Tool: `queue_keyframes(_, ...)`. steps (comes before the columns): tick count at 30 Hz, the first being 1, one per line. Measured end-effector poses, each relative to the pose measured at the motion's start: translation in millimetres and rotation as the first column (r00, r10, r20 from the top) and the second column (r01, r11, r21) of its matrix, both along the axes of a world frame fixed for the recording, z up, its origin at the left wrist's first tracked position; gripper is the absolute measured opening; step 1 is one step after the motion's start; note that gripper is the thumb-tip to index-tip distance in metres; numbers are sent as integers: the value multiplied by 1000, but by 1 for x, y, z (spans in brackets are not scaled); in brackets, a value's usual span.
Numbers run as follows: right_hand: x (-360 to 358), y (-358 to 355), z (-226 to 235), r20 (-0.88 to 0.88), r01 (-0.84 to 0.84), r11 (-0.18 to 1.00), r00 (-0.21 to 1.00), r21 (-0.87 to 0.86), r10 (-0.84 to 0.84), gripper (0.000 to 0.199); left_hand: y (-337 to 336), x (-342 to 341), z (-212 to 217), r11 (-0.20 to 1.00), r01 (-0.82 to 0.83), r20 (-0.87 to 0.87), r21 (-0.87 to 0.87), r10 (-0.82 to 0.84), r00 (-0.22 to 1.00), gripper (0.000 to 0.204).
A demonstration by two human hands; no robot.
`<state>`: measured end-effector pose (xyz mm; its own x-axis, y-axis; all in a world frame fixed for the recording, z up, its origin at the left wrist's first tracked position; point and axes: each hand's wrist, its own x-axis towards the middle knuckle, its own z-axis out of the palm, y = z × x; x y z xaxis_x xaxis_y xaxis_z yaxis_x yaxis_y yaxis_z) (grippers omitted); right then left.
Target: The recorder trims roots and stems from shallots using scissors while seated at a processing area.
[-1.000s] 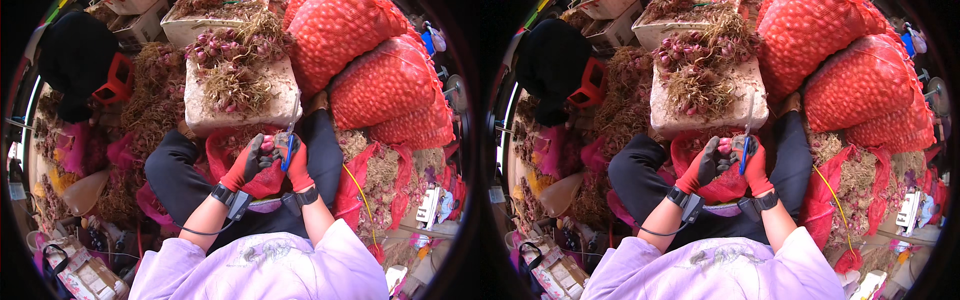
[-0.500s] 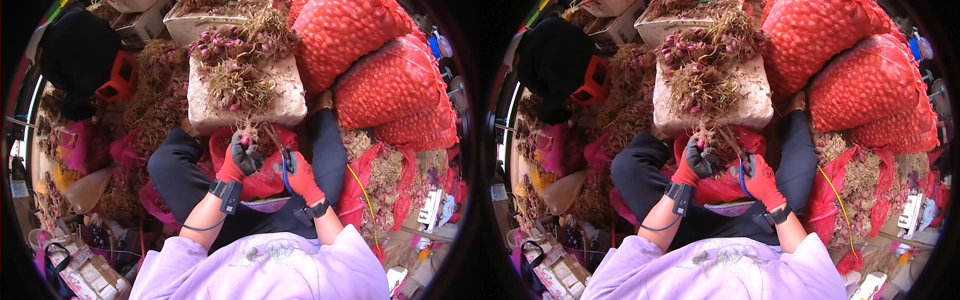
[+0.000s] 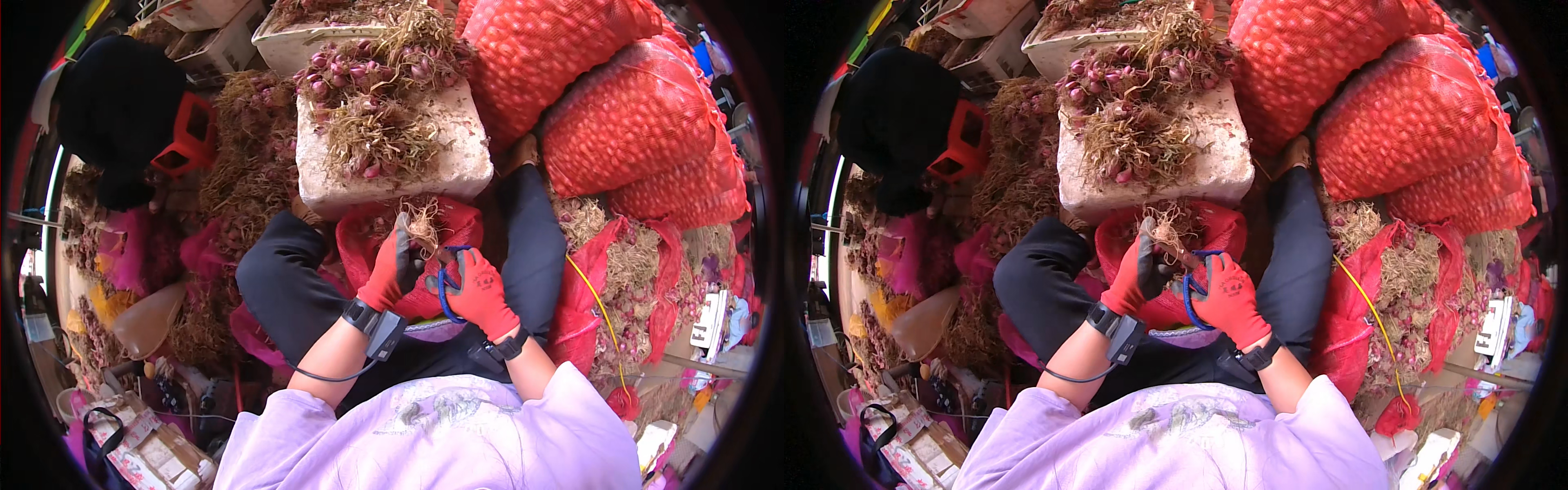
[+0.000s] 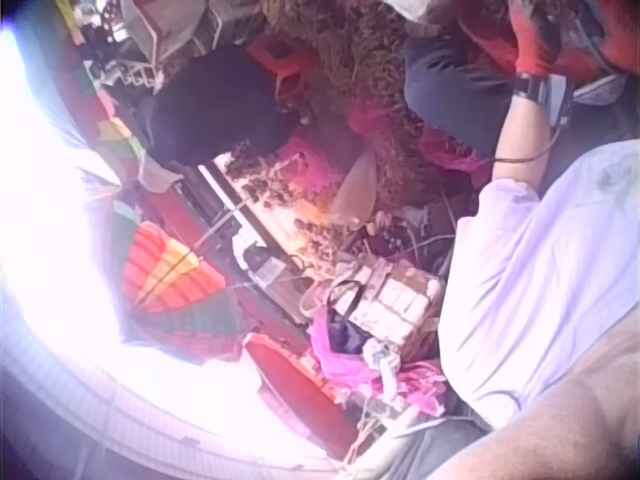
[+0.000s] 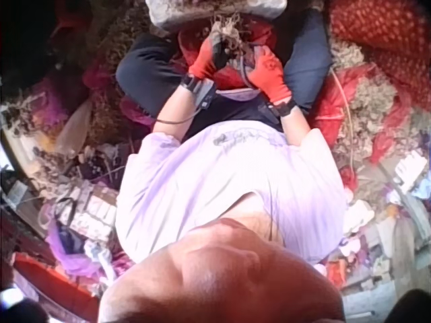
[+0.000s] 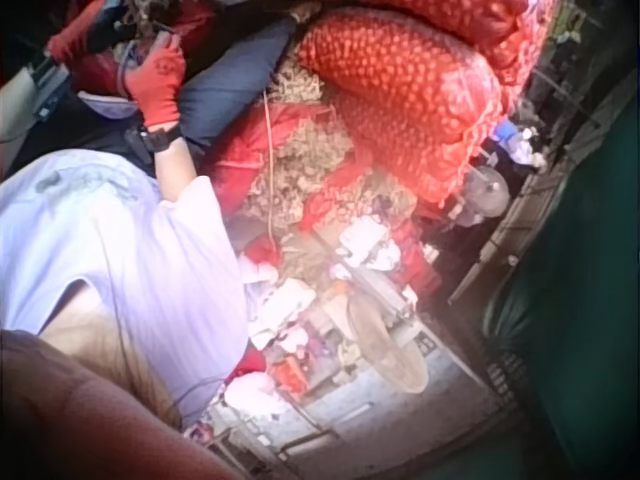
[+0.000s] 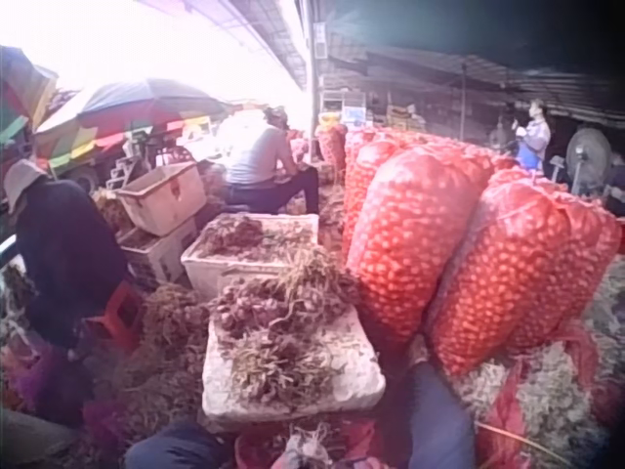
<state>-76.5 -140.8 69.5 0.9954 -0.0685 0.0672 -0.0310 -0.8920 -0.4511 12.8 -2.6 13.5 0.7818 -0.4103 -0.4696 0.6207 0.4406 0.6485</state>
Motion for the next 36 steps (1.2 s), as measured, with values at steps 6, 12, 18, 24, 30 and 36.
queue_keyframes(6, -7, -3, -15, -25, 34, 994, 999, 104, -31, 46, 7, -6, 15, 995, 87, 116, 45, -91, 989, 39)
queue_keyframes(12, -12, -3, -4, -468, 328, 719, 884, 613, -4, 37, 6, -5, 21, 997, -27, -132, -68, 18, 991, 29)
queue_keyframes(18, -16, -4, -1, -271, 158, 955, 958, 250, -88, 47, 8, 2, 20, 938, -139, -200, -317, 77, 977, 21)
queue_keyframes(24, -16, -10, -8, -154, 68, 997, 986, 29, -63, 46, 12, 0, -6, 953, -105, -161, -284, 61, 985, 10)
queue_keyframes(30, -17, -16, -6, -306, 191, 896, 950, 400, -66, 29, 11, -1, 1, 998, 41, 341, -47, -23, 940, 27)
queue_keyframes(36, -16, -12, 7, -275, 249, 805, 955, 538, -112, 27, 10, 2, 18, 941, -91, -22, -327, 89, 996, 21)
